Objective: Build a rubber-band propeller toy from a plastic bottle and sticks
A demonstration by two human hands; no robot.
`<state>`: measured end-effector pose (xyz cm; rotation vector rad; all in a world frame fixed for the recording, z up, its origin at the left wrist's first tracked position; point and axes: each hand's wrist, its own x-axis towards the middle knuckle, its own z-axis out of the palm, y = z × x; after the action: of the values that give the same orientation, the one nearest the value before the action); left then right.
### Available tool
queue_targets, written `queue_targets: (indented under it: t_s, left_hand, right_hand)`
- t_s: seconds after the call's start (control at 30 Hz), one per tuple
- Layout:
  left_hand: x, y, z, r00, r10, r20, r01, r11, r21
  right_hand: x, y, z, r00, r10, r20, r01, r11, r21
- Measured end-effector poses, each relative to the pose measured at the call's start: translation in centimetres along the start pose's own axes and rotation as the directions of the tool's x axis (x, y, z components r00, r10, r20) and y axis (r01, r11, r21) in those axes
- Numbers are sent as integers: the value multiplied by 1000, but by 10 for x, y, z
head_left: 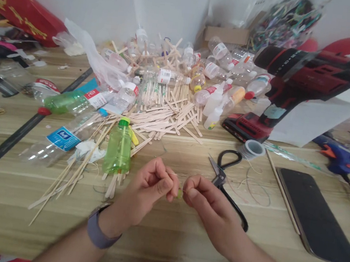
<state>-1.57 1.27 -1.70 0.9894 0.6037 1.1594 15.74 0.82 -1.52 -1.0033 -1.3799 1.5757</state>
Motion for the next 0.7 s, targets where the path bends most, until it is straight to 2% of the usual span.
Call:
queue_targets:
  t_s: [0.13,0.27,0.43,0.7]
  left_hand:
    - [1,1,3,998,-60,2,59,987,-149]
    - [1,0,6,996,-85,-2,83,983,-162]
    - [1,-4,7,995,-102,5,101,986,-133]
    - [2,-4,8,994,-97,42,100,990,-97]
  right_hand:
    - [4,-3,-1,997,-11,-76,11,1000,6]
    - [4,-2,1,993,-64,-100,75,992,104]
    - [3,-2,4,997,-52,-58,65,960,273]
    - [3,-2,8,1000,14,12,-17,940,340]
